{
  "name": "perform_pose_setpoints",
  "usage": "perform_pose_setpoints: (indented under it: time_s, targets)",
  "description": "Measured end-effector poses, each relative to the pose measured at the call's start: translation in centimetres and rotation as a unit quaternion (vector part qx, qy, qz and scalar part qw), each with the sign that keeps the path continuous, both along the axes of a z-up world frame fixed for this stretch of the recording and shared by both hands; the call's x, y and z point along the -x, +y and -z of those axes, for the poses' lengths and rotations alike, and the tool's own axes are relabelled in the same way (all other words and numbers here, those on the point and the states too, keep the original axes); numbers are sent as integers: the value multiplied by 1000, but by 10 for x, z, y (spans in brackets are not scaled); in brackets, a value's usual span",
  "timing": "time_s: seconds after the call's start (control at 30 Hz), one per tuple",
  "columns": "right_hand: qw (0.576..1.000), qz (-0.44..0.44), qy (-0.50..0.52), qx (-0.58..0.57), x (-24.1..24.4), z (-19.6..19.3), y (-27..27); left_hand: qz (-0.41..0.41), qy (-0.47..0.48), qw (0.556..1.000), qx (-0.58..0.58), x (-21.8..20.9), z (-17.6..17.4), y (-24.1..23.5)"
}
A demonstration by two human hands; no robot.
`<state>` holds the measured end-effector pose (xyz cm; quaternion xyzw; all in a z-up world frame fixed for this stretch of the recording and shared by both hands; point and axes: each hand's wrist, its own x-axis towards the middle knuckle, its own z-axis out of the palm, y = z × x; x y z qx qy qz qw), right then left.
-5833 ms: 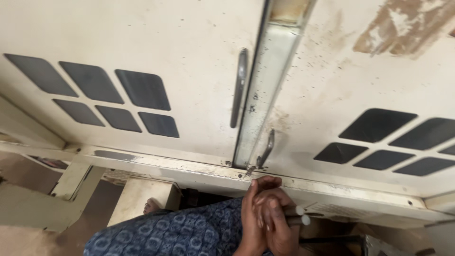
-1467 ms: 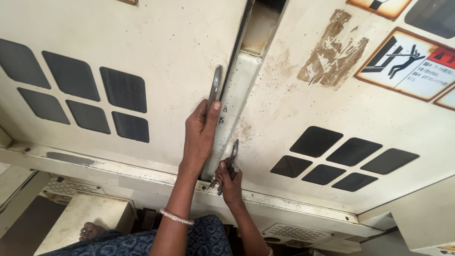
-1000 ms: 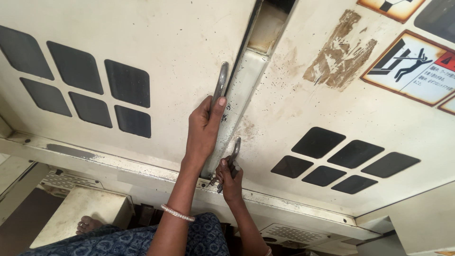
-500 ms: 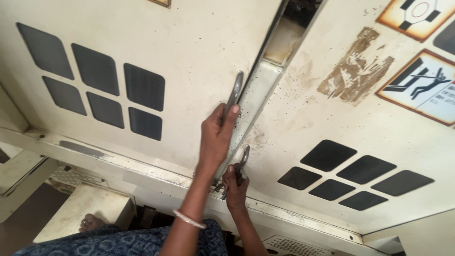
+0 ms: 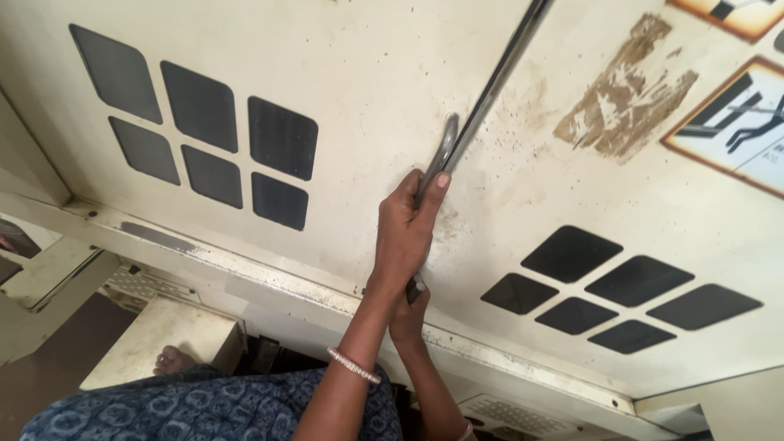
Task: The person uses two metal rods to unlock and open the double doors of a large industrial machine. They insert the rods into the door handles, rotate them to release the latch, and pull the doors open to reveal the machine's interior.
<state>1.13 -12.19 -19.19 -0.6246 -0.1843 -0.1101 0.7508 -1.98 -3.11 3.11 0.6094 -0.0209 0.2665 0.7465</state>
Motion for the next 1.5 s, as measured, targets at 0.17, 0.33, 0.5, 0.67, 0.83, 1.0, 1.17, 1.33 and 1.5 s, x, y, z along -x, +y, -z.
perform_pose_setpoints:
  time_s: [0.17,0.33,0.5,0.67,0.83,1.0,1.17,1.33,1.5]
  targets:
    - [1000,-9,3,5,-2,2,-1,7,-15,1000,-25,0,1,-3]
    - [999,-10,31,9,-4,6,-7,25,-14,999,-47,1,1,1]
    - [999,-4,37,14,-6,6,-8,27,-1,998,-57,2,-1,1]
    - [998,11,47,44,-2,0,-8,23,6,998,-60,5,-4,1]
    - [998,-2,46,31,0,-3,-8,14,16,996,-82,5,-6,2]
    - [998,5,61,19,-6,8,-10,17,16,996,-84,7,-6,4]
    - [996,23,79,32,-14,22,-13,21,45,994,-95,9,-10,5]
    - [996,37,81,28,-14,24,-14,14,30,995,-94,9,-9,7]
    - [998,10,50,22,-9,12,-12,7,9,995,-94,8,-8,6]
